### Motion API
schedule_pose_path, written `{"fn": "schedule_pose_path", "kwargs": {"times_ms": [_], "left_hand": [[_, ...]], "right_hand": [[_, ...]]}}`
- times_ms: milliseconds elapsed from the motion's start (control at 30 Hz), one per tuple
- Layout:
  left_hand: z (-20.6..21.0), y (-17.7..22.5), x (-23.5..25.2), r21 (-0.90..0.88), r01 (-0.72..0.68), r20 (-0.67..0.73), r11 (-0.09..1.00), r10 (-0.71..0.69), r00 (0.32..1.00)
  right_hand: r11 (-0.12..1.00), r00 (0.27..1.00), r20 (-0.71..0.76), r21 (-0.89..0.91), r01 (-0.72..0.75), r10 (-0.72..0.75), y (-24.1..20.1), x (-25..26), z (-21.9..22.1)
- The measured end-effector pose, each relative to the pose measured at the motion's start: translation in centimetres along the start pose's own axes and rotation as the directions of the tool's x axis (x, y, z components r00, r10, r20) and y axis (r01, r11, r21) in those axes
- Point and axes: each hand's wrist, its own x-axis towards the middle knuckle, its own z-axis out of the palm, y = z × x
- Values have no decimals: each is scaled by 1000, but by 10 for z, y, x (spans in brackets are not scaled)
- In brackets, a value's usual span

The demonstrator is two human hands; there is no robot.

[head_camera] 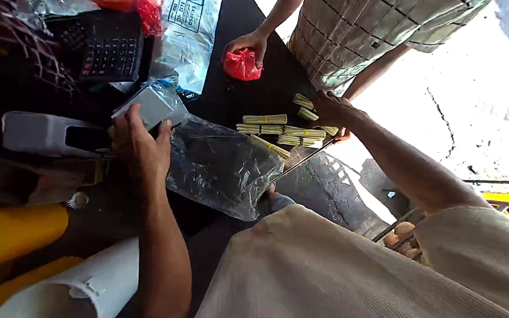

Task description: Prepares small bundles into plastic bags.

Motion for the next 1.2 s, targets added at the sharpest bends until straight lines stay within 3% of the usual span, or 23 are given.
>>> {"fn": "schedule_pose_path", "kwargs": {"times_ms": [67, 133, 233, 300, 333, 500, 633, 733, 833, 1067, 1200], "left_hand": [[1, 35, -26, -116, -44, -79, 992, 35, 996], [17, 74, -50, -231, -95, -47, 968, 86, 995], [73, 139, -90, -483, -146, 164, 864, 252, 954], [112, 164, -113, -590, -14, 436, 807, 333, 836], [126, 166, -121, -570, 57, 504, 819, 294, 812], [130, 122, -133, -360, 282, 442, 889, -104, 891], [131, 131, -123, -287, 391, 415, 875, -254, 874], [152, 155, -108, -177, 387, 339, 905, -313, 887], [166, 168, -102, -82, 372, 268, 925, -339, 902], [154, 166, -106, -3, 303, 308, 953, -287, 907], [145, 166, -119, -97, 177, 209, 979, -154, 966]], "right_hand": [[992, 991, -42, 33, 125, -124, 7, 15, 5], [980, 983, -64, 86, 178, -173, -1, 30, 6], [979, 980, -96, 86, 182, -174, -15, 41, 4], [976, 977, -112, 97, 194, -183, -12, 37, 2], [973, 975, -119, 108, 202, -189, -7, 33, 2], [976, 988, -54, 156, 151, -144, -6, -13, 9], [957, 956, -140, 105, 272, -256, -28, -50, 42], [965, 956, -205, 118, 236, -209, -36, -61, 59], [976, 960, -239, 123, 181, -148, -37, -58, 58], [985, 976, -159, 54, 162, -151, -46, -45, 53], [986, 990, -134, 154, 66, -45, -48, -35, 33]]}}
